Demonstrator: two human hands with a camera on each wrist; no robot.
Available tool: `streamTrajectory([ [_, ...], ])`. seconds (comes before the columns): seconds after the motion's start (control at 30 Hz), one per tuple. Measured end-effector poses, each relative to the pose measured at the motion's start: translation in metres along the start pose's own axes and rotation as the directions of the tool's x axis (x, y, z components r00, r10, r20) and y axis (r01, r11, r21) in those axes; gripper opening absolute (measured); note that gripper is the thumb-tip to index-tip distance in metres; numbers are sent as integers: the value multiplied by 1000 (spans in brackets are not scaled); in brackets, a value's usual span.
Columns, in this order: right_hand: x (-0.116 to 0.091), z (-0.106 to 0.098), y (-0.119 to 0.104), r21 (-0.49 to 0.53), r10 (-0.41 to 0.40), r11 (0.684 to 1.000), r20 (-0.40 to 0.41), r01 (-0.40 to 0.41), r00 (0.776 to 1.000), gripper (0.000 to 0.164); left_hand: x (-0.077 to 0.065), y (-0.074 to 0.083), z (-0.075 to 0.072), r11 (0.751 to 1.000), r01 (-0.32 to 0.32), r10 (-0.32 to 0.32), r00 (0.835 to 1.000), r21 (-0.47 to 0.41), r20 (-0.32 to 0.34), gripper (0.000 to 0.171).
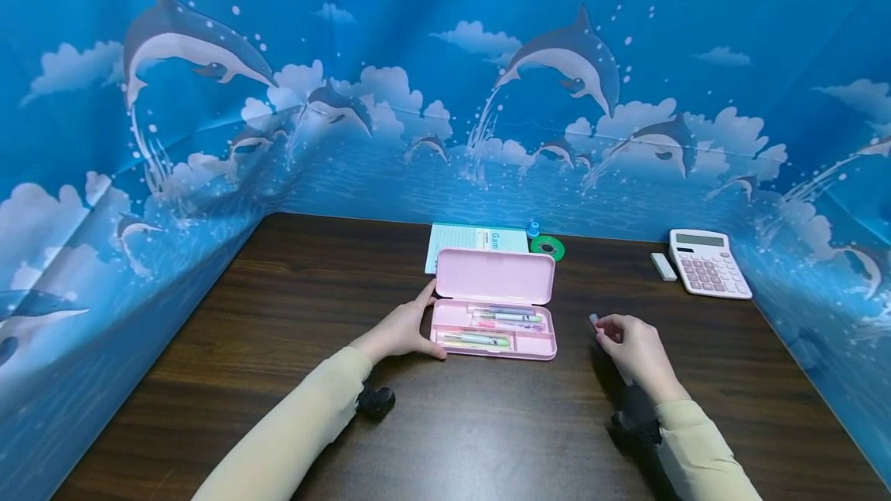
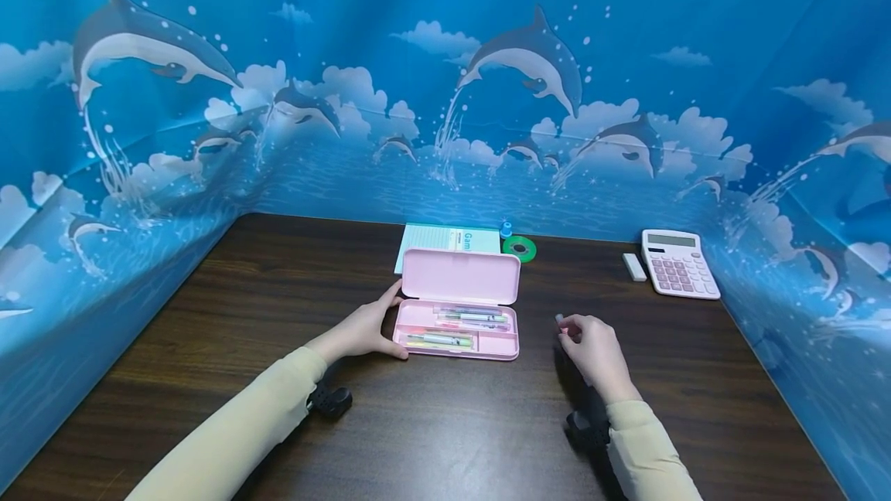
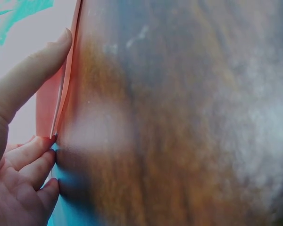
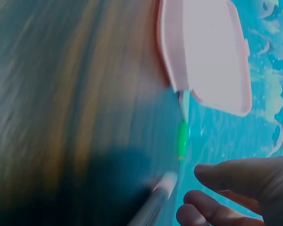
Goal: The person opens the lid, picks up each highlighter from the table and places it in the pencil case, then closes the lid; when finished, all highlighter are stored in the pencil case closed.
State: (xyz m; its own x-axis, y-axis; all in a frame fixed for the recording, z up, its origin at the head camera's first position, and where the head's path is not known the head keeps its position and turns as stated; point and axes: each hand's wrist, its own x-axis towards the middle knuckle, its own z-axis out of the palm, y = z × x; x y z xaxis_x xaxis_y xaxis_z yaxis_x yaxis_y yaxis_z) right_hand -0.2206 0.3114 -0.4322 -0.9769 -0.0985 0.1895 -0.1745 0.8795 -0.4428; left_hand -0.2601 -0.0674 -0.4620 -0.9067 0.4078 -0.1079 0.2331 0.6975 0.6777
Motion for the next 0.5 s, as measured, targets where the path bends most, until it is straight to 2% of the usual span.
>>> streamTrajectory([
  [0.27, -8, -6, 17, -6, 80, 997, 75, -80, 994, 18, 0, 2, -2, 1000, -5, 5, 1000, -23, -2, 130],
  [0.5, -11, -9, 23, -19, 146, 989, 135, -144, 980, 19, 0, 2, 0, 1000, 5, -5, 1000, -15, -3, 129],
])
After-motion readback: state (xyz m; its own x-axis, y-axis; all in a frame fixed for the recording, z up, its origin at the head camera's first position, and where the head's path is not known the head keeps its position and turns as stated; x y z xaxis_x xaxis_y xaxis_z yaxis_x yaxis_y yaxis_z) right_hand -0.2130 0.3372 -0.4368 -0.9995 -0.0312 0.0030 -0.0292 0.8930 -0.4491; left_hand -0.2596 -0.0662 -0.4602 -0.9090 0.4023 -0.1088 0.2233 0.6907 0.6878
